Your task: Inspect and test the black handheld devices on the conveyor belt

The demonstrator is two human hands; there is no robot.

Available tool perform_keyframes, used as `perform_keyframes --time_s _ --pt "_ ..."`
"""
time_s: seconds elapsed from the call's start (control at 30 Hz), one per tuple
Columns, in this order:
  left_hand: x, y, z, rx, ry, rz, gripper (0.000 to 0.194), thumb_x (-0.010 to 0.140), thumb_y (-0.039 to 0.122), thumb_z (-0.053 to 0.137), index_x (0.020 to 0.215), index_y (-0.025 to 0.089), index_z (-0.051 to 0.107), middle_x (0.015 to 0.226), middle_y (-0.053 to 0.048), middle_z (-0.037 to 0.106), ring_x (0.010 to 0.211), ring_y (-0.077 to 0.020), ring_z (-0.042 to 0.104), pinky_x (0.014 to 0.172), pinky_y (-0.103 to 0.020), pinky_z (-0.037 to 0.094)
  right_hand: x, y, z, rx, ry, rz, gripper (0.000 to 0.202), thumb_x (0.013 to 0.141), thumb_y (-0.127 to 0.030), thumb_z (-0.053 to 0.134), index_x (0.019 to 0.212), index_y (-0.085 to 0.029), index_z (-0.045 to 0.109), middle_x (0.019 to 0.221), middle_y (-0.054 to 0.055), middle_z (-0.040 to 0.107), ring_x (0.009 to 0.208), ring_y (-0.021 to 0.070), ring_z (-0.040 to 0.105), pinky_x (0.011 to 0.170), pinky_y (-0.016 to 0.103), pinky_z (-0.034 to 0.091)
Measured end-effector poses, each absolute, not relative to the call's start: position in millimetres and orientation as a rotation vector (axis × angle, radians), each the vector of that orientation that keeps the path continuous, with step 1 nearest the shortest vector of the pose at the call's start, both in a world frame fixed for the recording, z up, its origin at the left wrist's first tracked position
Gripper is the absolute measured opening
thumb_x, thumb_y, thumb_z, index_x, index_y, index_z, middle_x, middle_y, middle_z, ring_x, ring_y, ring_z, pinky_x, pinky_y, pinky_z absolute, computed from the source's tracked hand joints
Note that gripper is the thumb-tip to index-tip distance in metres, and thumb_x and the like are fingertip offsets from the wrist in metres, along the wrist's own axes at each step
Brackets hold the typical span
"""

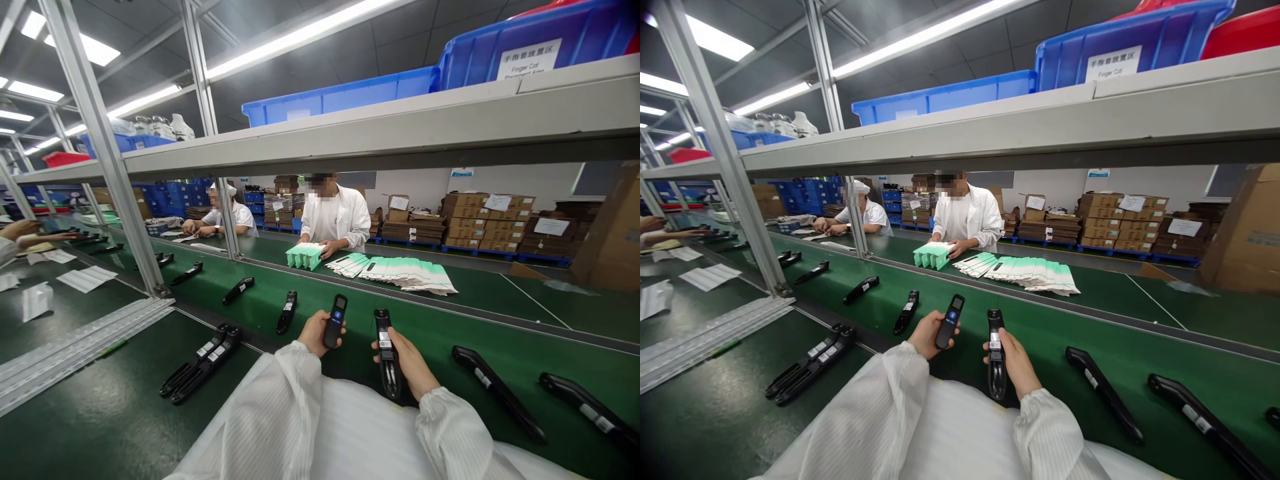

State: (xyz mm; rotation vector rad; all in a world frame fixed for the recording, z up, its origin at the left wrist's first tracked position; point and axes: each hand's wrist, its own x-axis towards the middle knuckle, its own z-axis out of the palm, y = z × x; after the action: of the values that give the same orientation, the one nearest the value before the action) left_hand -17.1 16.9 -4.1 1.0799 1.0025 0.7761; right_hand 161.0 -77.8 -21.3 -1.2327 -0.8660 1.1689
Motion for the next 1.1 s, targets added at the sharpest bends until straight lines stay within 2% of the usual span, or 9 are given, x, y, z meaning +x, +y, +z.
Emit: perform_keyframes --time_s 0.17,0.33,0.5,0.67,0.77,0.87,0.97,1.03,1.1 --pt "1 -5 0 0.666 0.612 0.745 0.033 0.080 0.035 0.036 0.093 0.011 0.054 0.076 -0.006 0.058 0.050 -0.0079 0.049 0.034 -0.015 0.024 183 -65 -43 -1.555 -1.122 0.847 0.030 0.067 -0.049 0.056 0.070 -0.020 0.061 0.069 0.003 0.066 0.063 0.0203 0.061 0.061 0.032 0.045" --pt "16 -22 4 0.780 0.610 0.772 0.035 0.080 0.038 0.037 0.094 0.011 0.054 0.069 -0.004 0.055 0.048 -0.0080 0.045 0.034 -0.016 0.024 197 -60 -53 -1.676 -1.176 0.601 0.027 0.059 -0.029 0.062 0.085 -0.023 0.063 0.092 0.009 0.064 0.092 0.0305 0.056 0.084 0.042 0.037" --pt "27 -35 5 1.122 0.857 1.032 0.024 0.074 0.034 0.051 0.091 0.017 0.049 0.065 0.002 0.048 0.051 -0.0072 0.041 0.040 -0.017 0.024 189 -63 -42 -1.574 -1.253 0.377 0.036 0.066 -0.034 0.058 0.099 -0.022 0.062 0.112 0.012 0.057 0.109 0.0318 0.047 0.092 0.044 0.033" --pt "34 -44 -2 1.584 0.897 1.260 0.036 0.068 0.021 0.062 0.101 0.020 0.046 0.074 0.002 0.050 0.066 -0.0099 0.048 0.062 -0.022 0.037 162 -74 -17 -1.176 -1.040 0.911 0.040 0.073 -0.053 0.052 0.099 -0.025 0.064 0.111 0.006 0.061 0.099 0.0260 0.055 0.074 0.035 0.044" --pt "39 -52 -5 1.695 0.880 1.261 0.042 0.068 0.021 0.063 0.106 0.021 0.045 0.082 0.000 0.053 0.072 -0.0121 0.050 0.067 -0.023 0.038 151 -80 -7 -0.966 -0.881 1.116 0.041 0.072 -0.054 0.056 0.097 -0.023 0.065 0.105 0.006 0.064 0.098 0.0245 0.055 0.073 0.032 0.045" --pt "42 -54 -4 1.679 0.822 1.247 0.039 0.070 0.029 0.062 0.105 0.021 0.046 0.078 0.000 0.053 0.070 -0.0119 0.050 0.067 -0.023 0.039 149 -84 -2 -0.877 -0.840 1.170 0.035 0.070 -0.049 0.061 0.091 -0.022 0.066 0.097 0.005 0.066 0.092 0.0223 0.056 0.072 0.031 0.044" --pt "34 -41 -2 1.602 0.814 1.182 0.034 0.083 0.046 0.041 0.103 0.019 0.048 0.072 0.000 0.052 0.063 -0.0124 0.049 0.064 -0.025 0.040 152 -85 -1 -0.872 -0.838 1.193 0.034 0.068 -0.051 0.063 0.087 -0.023 0.067 0.094 0.005 0.066 0.089 0.0215 0.056 0.069 0.030 0.044" --pt "20 -26 -3 1.730 0.948 1.153 0.040 0.083 0.047 0.037 0.109 0.019 0.048 0.082 -0.004 0.055 0.075 -0.0168 0.053 0.071 -0.029 0.041 153 -86 0 -0.888 -0.853 1.205 0.035 0.066 -0.053 0.063 0.086 -0.023 0.066 0.093 0.004 0.066 0.088 0.0209 0.056 0.068 0.030 0.044" --pt "3 -9 -6 1.966 1.234 1.095 0.050 0.074 0.040 0.056 0.117 0.018 0.045 0.106 -0.012 0.053 0.106 -0.0257 0.045 0.087 -0.035 0.035 153 -87 1 -0.909 -0.866 1.215 0.037 0.065 -0.054 0.063 0.086 -0.024 0.066 0.092 0.004 0.066 0.087 0.0208 0.056 0.068 0.030 0.043"
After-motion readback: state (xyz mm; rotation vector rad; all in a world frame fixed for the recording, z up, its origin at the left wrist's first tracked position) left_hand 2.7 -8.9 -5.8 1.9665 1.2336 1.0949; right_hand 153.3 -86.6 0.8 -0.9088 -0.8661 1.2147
